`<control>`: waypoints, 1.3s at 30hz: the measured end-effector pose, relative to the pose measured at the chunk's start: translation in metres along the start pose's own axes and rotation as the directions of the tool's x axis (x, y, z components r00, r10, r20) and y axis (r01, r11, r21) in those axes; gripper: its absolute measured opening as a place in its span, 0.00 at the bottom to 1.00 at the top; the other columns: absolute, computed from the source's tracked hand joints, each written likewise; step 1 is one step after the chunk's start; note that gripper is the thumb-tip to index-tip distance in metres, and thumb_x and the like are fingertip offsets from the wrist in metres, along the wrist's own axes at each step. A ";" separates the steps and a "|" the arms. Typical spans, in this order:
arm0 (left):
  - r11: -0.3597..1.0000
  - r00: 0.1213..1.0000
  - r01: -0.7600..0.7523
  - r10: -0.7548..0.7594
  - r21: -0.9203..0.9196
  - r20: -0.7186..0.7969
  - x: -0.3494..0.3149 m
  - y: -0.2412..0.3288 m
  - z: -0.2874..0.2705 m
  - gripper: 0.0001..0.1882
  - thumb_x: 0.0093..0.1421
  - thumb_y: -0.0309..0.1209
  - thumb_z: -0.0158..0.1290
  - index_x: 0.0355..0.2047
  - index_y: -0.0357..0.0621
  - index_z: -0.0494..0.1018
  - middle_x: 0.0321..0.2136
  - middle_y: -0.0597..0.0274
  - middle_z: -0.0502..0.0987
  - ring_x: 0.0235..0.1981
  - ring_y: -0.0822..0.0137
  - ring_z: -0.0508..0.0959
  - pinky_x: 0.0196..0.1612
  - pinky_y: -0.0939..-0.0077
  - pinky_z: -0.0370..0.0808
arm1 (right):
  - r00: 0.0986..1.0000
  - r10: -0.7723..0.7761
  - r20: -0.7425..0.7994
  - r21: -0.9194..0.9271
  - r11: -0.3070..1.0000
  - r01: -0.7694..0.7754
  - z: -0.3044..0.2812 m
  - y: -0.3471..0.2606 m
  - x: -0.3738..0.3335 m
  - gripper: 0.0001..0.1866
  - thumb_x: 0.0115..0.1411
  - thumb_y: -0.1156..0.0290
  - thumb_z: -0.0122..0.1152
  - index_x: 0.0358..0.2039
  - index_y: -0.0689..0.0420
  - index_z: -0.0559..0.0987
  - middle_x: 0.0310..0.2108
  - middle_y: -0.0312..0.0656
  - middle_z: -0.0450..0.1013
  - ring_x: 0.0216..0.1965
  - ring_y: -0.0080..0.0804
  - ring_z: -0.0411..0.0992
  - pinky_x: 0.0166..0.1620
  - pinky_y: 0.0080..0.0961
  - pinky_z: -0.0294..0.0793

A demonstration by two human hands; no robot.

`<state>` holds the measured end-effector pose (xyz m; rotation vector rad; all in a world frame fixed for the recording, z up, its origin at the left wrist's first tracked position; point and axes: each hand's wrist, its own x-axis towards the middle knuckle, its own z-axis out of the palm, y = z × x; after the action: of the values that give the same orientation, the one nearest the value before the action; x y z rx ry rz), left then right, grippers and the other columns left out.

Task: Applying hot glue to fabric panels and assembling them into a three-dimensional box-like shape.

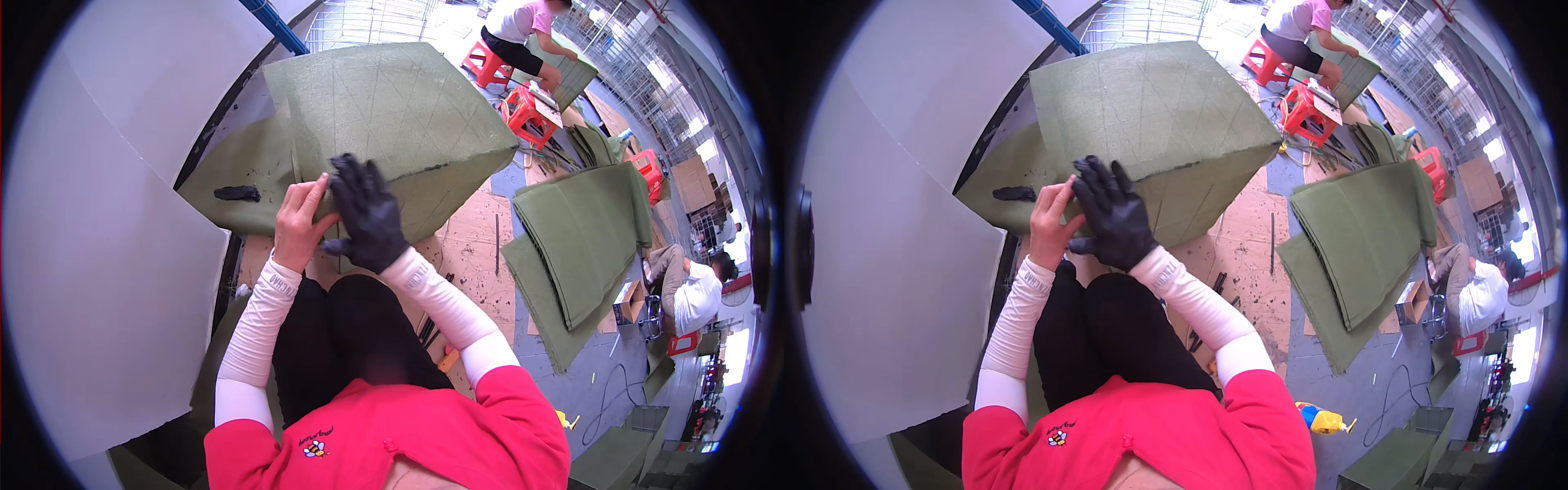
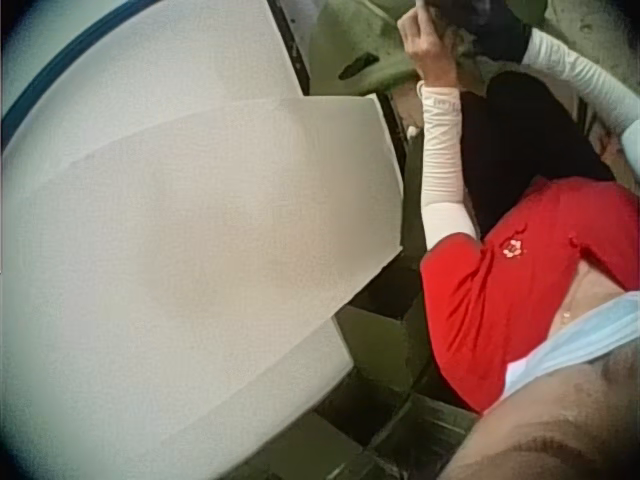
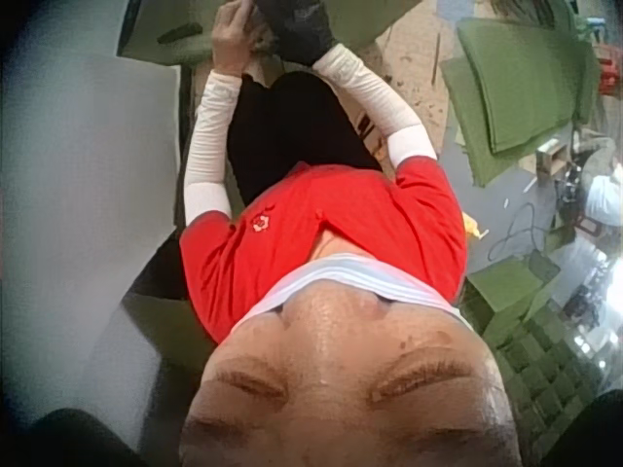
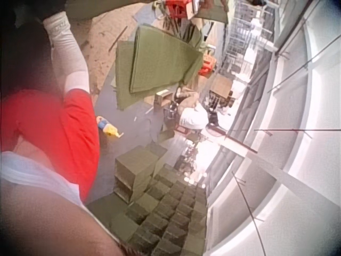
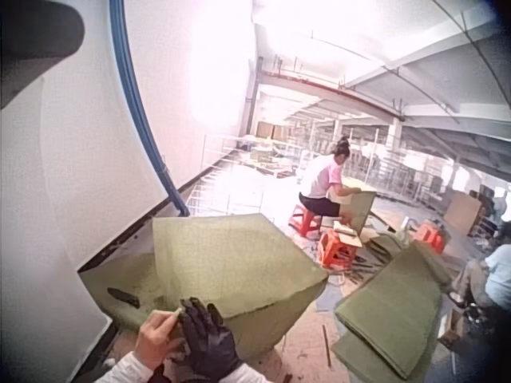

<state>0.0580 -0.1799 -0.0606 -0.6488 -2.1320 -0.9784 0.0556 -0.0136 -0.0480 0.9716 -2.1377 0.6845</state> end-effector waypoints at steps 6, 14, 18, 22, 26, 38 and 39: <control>0.997 1.000 0.003 -0.002 0.079 -0.017 -0.014 -0.020 -0.007 0.21 0.45 0.18 0.63 0.43 0.36 0.77 0.31 0.55 0.76 0.34 0.55 0.76 0.37 0.64 0.75 | 0.996 0.046 -0.077 0.228 0.973 -0.027 0.011 -0.014 0.004 0.49 0.56 0.30 0.45 0.62 0.63 0.64 0.66 0.56 0.57 0.68 0.58 0.53 0.69 0.58 0.42; 0.996 0.999 0.036 -0.037 0.084 0.007 -0.015 -0.022 -0.008 0.23 0.49 0.18 0.61 0.48 0.39 0.76 0.32 0.53 0.76 0.34 0.54 0.76 0.37 0.63 0.73 | 0.965 0.188 -0.185 0.518 0.853 -0.067 -0.019 -0.001 -0.011 0.50 0.60 0.37 0.52 0.68 0.65 0.54 0.66 0.58 0.57 0.67 0.54 0.56 0.68 0.45 0.53; 0.957 0.968 0.234 -0.246 0.172 0.054 -0.021 0.013 -0.031 0.31 0.51 0.16 0.58 0.58 0.37 0.68 0.43 0.48 0.74 0.45 0.48 0.74 0.49 0.60 0.71 | 0.877 0.224 -0.425 0.233 0.963 -0.133 -0.075 0.053 -0.030 0.45 0.66 0.40 0.44 0.69 0.64 0.51 0.67 0.58 0.54 0.69 0.53 0.53 0.69 0.43 0.49; 0.911 0.973 0.229 -0.228 0.342 -0.044 -0.012 0.041 -0.035 0.31 0.56 0.20 0.55 0.61 0.33 0.63 0.51 0.47 0.71 0.54 0.48 0.71 0.58 0.60 0.67 | 0.908 0.237 -0.344 -0.204 0.925 -0.319 -0.113 0.139 -0.072 0.45 0.65 0.40 0.45 0.69 0.64 0.51 0.69 0.54 0.51 0.70 0.51 0.49 0.70 0.47 0.46; 0.907 0.997 -0.061 0.035 0.416 0.071 0.024 0.076 0.006 0.29 0.62 0.33 0.55 0.62 0.34 0.64 0.63 0.49 0.65 0.65 0.51 0.63 0.65 0.60 0.63 | 0.972 0.222 -0.082 -0.414 0.879 -0.236 -0.104 0.161 -0.074 0.48 0.55 0.39 0.57 0.65 0.62 0.58 0.69 0.52 0.52 0.71 0.48 0.47 0.70 0.51 0.40; 0.879 0.964 -0.166 0.049 0.448 0.261 0.083 0.078 0.152 0.27 0.57 0.36 0.58 0.54 0.34 0.70 0.54 0.49 0.74 0.59 0.54 0.71 0.62 0.60 0.67 | 0.900 0.354 -0.254 0.201 0.930 -0.309 -0.112 0.158 -0.070 0.45 0.64 0.39 0.46 0.68 0.62 0.53 0.68 0.52 0.55 0.70 0.48 0.50 0.71 0.45 0.40; 0.878 0.965 -0.166 0.050 0.449 0.258 0.082 0.076 0.155 0.27 0.57 0.36 0.58 0.54 0.34 0.70 0.54 0.49 0.74 0.59 0.54 0.71 0.62 0.60 0.67 | 0.901 0.351 -0.255 0.201 0.931 -0.306 -0.118 0.158 -0.069 0.45 0.64 0.39 0.46 0.68 0.62 0.53 0.68 0.52 0.55 0.70 0.48 0.50 0.71 0.45 0.40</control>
<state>-0.0017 0.0001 -0.0382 -0.6547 -2.3928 -0.3039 0.0075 0.1896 -0.0541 0.5439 -2.0248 1.1034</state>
